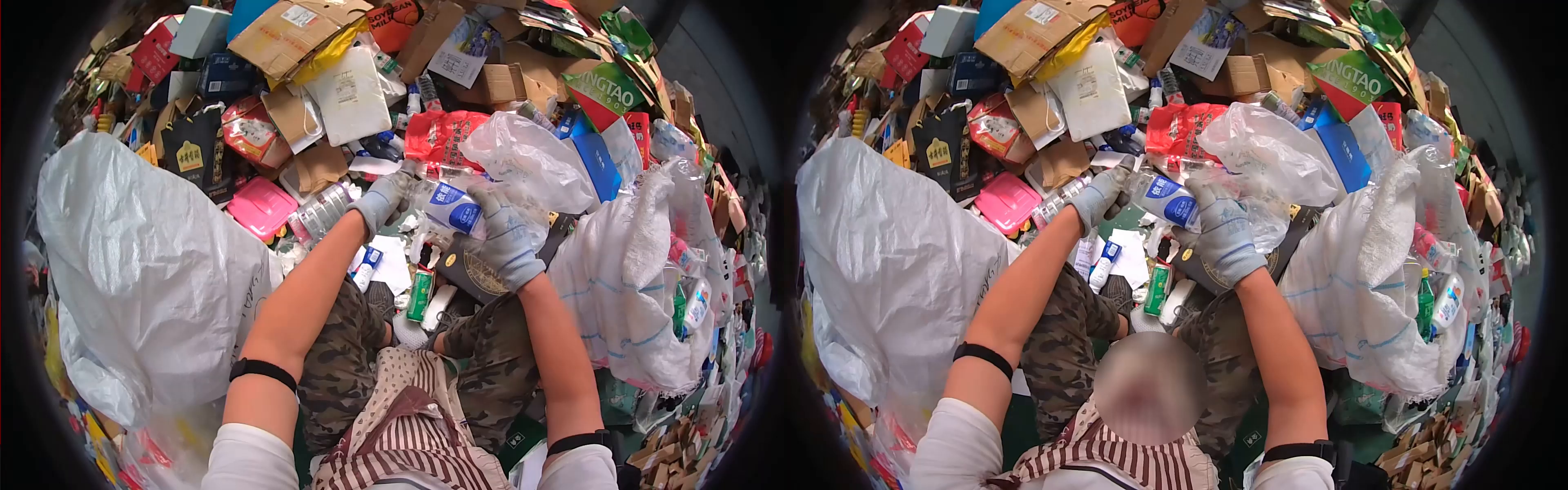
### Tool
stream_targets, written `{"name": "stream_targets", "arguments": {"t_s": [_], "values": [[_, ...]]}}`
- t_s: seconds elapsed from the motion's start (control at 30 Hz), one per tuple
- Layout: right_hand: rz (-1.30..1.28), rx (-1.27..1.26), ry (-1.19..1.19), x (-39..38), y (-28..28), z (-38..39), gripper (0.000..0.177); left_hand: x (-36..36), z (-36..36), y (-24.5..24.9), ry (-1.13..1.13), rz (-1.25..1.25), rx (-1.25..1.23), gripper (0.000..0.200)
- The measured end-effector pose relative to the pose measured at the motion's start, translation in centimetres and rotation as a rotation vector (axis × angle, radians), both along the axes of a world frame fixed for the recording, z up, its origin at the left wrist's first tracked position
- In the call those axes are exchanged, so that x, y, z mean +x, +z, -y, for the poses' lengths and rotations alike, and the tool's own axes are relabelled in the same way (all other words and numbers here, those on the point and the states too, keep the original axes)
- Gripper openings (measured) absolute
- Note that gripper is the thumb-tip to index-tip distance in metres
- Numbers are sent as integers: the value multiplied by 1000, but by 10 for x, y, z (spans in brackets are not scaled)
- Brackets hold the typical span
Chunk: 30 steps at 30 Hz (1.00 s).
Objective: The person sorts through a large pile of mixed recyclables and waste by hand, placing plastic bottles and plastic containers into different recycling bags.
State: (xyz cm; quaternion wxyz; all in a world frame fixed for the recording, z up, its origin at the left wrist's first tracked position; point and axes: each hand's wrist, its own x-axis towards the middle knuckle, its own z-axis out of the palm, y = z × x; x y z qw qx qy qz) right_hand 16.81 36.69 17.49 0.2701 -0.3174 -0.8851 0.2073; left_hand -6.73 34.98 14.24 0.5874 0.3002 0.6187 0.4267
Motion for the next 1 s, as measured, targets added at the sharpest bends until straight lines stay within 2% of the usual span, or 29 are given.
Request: {"name": "stream_targets", "arguments": {"t_s": [0.03, 0.07, 0.1, 0.13, 0.2, 0.27, 0.3, 0.37, 0.43, 0.47, 0.5, 0.53, 0.57, 0.6, 0.63, 0.67, 0.7, 0.73, 0.77, 0.83, 0.9, 0.93, 0.97, 1.0], "values": [[-56, -98, -19, 2, -5, -5, 71, -5, -1, 3, -83, 101, 3, 47], [-189, -494, -79, 4, -8, -13, 75, 6, 5, 7, -49, 34, 316, 55], [-215, -535, -66, 13, -10, -17, 76, 3, -7, 2, -144, 13, 425, 48], [-237, -577, -52, 19, 2, -15, 77, 7, -11, 5, -150, -26, 398, 45], [-272, -549, -25, 33, -13, -24, 73, 12, -19, 3, -156, -64, 324, 40], [-145, -119, -6, 39, -11, -26, 70, 19, -16, 12, -183, -153, 152, 40], [-76, 93, 4, 42, -9, -25, 68, 27, -14, 12, -91, -200, 33, 54], [-80, 110, -41, 41, 5, -11, 66, 28, -18, 2, 10, -207, -48, 50], [-96, 163, -66, 48, 4, -7, 68, 20, -26, -4, 152, -16, -104, 51], [-125, 127, -97, 54, 2, -5, 68, 19, -27, -12, 243, 40, -43, 51], [-260, -3, -30, 61, 11, 4, 68, 18, -27, -11, 268, 83, -4, 52], [-264, -5, -1, 76, 19, 12, 67, 19, -32, -23, 357, 52, 22, 52], [-351, -44, 18, 94, 20, 27, 70, 10, -45, -41, 378, 110, 70, 38], [-386, -146, 82, 119, 42, 50, 77, 5, -48, -53, 271, 150, 31, 35], [-673, -489, 152, 146, 49, 80, 85, 18, -40, -33, 159, 103, -13, 31], [-718, -468, 151, 173, 91, 118, 91, 38, -27, -8, 126, 73, 3, 25], [-886, -536, 132, 213, 103, 151, 89, 59, -13, 17, 94, 43, 19, 21], [-811, -399, -109, 254, 125, 189, 85, 12, -58, -58, -97, 81, 77, 41], [-729, -276, -329, 296, 153, 232, 81, -4, -73, -73, -103, 41, 87, 41], [-711, 42, -885, 385, 190, 331, 61, -4, -83, -74, -91, -29, 89, 42], [-963, 321, -1184, 501, 181, 468, 44, -5, -85, -77, -90, -98, 99, 42], [-1009, 458, -1691, 552, 148, 562, 50, -7, -84, -77, -88, -141, 114, 43], [-903, 383, -2109, 604, 78, 695, 53, -11, -82, -79, -83, -191, 122, 43], [-851, -21, -2983, 550, 49, 756, 60, -15, -78, -82, -83, -234, 132, 44]]}}
